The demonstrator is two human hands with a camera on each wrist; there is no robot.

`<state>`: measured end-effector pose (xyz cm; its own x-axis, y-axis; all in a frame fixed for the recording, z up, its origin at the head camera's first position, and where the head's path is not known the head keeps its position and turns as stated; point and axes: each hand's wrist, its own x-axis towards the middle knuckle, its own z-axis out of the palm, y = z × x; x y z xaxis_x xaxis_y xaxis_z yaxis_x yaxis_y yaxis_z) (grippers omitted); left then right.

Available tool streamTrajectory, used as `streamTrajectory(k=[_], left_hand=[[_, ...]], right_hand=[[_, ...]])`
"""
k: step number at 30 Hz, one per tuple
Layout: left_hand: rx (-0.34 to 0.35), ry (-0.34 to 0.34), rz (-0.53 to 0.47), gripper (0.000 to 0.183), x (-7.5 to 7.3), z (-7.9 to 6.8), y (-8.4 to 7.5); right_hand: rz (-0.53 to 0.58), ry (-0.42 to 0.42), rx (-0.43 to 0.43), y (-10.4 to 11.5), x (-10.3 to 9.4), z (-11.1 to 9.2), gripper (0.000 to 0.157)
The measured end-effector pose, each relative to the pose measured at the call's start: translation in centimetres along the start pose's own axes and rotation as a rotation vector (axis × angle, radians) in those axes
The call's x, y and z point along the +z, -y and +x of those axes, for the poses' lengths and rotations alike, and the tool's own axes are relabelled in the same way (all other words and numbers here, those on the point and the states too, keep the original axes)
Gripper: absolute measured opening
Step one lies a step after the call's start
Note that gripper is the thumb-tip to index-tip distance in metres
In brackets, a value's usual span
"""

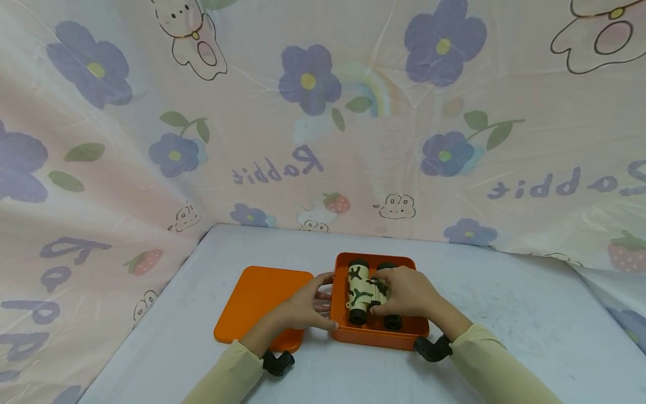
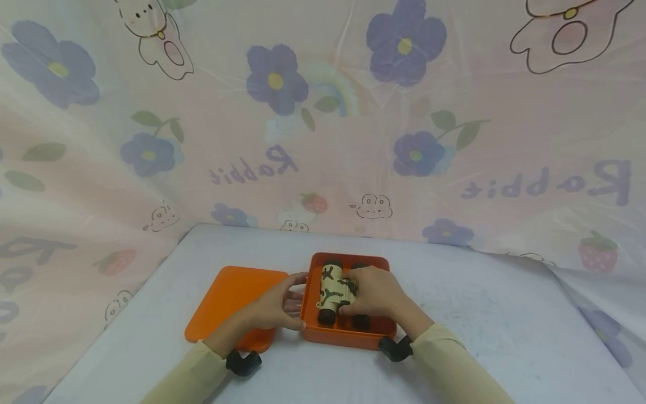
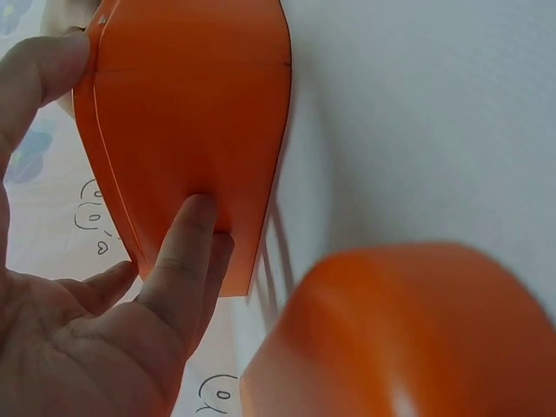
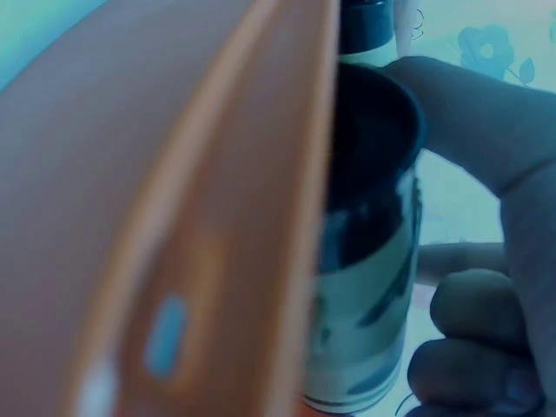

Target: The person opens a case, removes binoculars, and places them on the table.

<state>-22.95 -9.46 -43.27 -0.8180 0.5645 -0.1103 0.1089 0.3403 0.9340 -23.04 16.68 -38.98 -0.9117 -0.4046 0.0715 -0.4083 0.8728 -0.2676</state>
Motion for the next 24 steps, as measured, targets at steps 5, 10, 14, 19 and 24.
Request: streamTrajectory(k=[5, 10, 14, 19, 24], left_hand=[[-0.003, 0.002, -0.013, 0.104, 0.0, -0.1, -0.1], [-0.008, 0.0, -0.02, 0.104, 0.0, -0.1, -0.1], [-0.013, 0.001, -0.022, 0.104, 0.0, -0.1, -0.1], [-0.02, 0.005, -0.023, 0.104, 0.0, -0.1, -0.2], [-0.023, 0.007, -0.028, 0.103, 0.0, -0.2, -0.2]], right_hand=[[0.008, 0.0, 0.008, 0.0, 0.0, 0.0, 0.067], [0.012, -0.006, 0.001, 0.0, -0.2, 0.0, 0.068], [0.016, -0.004, -0.001, 0.1, -0.6, 0.0, 0.069], [0.012, 0.006, -0.005, 0.0, -1.2, -0.1, 0.069], [0.032, 0.028, -0.004, -0.2, -1.7, -0.2, 0.068]])
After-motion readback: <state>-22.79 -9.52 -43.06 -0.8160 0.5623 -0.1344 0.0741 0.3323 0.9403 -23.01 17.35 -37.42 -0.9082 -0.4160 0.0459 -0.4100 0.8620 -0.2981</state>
